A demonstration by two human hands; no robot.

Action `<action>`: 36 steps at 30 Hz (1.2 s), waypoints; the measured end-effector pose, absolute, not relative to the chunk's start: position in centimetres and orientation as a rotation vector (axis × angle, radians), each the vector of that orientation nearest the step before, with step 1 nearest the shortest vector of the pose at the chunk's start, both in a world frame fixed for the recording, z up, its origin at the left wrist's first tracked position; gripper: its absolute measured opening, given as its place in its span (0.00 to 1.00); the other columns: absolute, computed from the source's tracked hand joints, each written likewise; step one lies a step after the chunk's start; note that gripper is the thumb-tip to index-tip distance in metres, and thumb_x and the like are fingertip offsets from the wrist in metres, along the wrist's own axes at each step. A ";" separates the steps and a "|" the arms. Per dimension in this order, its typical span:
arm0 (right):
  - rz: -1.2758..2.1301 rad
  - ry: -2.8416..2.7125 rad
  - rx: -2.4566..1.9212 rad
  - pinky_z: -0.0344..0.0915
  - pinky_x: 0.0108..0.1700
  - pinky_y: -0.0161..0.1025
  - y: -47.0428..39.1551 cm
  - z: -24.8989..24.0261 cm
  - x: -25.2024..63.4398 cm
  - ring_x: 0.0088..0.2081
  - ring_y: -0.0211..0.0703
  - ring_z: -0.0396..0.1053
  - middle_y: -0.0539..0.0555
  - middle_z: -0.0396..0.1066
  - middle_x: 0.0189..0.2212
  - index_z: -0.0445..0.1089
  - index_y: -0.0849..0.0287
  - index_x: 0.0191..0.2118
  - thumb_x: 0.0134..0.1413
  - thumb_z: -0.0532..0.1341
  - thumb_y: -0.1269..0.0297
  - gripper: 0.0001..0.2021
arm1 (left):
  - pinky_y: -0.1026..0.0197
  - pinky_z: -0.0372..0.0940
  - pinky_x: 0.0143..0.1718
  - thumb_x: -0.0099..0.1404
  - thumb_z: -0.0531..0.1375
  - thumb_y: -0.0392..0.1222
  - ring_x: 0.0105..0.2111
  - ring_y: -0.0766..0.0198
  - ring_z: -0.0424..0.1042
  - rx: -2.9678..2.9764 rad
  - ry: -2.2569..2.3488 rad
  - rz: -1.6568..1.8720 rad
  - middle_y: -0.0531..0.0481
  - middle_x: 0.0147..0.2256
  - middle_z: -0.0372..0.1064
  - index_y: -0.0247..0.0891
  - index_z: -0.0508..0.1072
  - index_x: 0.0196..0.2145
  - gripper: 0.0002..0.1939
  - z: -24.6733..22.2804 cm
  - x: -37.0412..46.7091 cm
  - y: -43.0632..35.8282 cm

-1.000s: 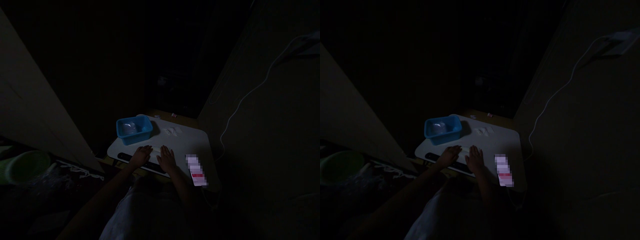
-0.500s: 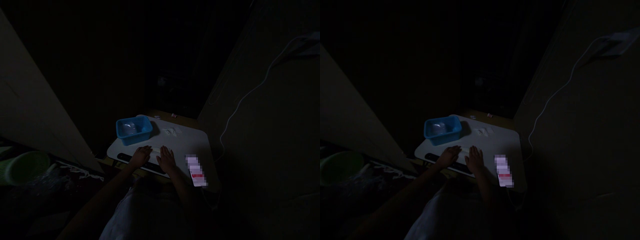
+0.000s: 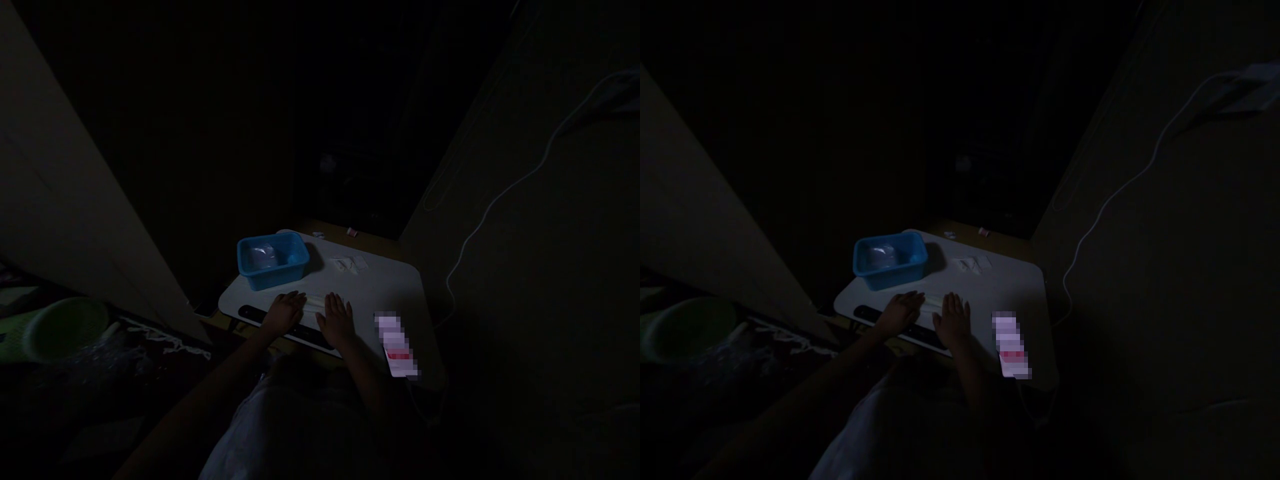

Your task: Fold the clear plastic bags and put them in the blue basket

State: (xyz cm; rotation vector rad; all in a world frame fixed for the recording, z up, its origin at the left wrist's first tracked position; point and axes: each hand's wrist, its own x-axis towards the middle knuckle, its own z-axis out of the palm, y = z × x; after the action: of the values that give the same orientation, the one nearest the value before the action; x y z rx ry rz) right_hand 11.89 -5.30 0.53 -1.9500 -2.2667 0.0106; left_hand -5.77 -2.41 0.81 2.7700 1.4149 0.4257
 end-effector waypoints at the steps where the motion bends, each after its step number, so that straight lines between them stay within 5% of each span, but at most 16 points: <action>1: 0.011 -2.264 -1.951 0.31 0.58 0.49 -5.3 0.5 11.9 0.60 0.45 0.36 0.58 0.40 0.60 0.42 0.65 0.60 0.56 0.40 0.53 0.29 | 0.51 0.53 0.48 0.62 0.46 0.40 0.54 0.55 0.54 2.772 1.413 0.429 0.47 0.53 0.57 0.35 0.62 0.51 0.20 0.8 -5.8 -2.4; 19: 0.031 -2.264 -1.988 0.29 0.58 0.51 -5.3 0.7 11.8 0.61 0.45 0.35 0.58 0.38 0.60 0.42 0.65 0.60 0.56 0.39 0.53 0.29 | 0.47 0.51 0.50 0.61 0.47 0.39 0.53 0.54 0.55 2.825 1.516 0.480 0.47 0.52 0.60 0.39 0.65 0.48 0.18 1.3 -5.5 -2.8; 27: 0.067 -2.295 -1.986 0.30 0.58 0.51 -5.4 1.1 11.9 0.61 0.45 0.34 0.57 0.37 0.61 0.41 0.65 0.60 0.55 0.42 0.57 0.29 | 0.50 0.44 0.55 0.60 0.47 0.35 0.56 0.55 0.51 2.903 1.343 0.288 0.39 0.55 0.53 0.30 0.58 0.54 0.23 1.0 -1.0 -2.8; 36: 0.019 -2.268 -1.936 0.30 0.58 0.52 -5.4 0.3 11.9 0.61 0.45 0.34 0.58 0.38 0.61 0.41 0.65 0.60 0.56 0.40 0.54 0.29 | 0.50 0.38 0.57 0.62 0.45 0.46 0.59 0.56 0.40 2.862 1.391 0.266 0.39 0.59 0.41 0.30 0.49 0.58 0.29 -1.0 -2.5 -2.9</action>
State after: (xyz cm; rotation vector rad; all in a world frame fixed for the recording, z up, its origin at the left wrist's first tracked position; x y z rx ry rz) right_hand 11.91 -5.37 0.30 -1.9364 -2.2681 0.0191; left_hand -2.48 -2.90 -0.96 2.8620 1.3913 0.2664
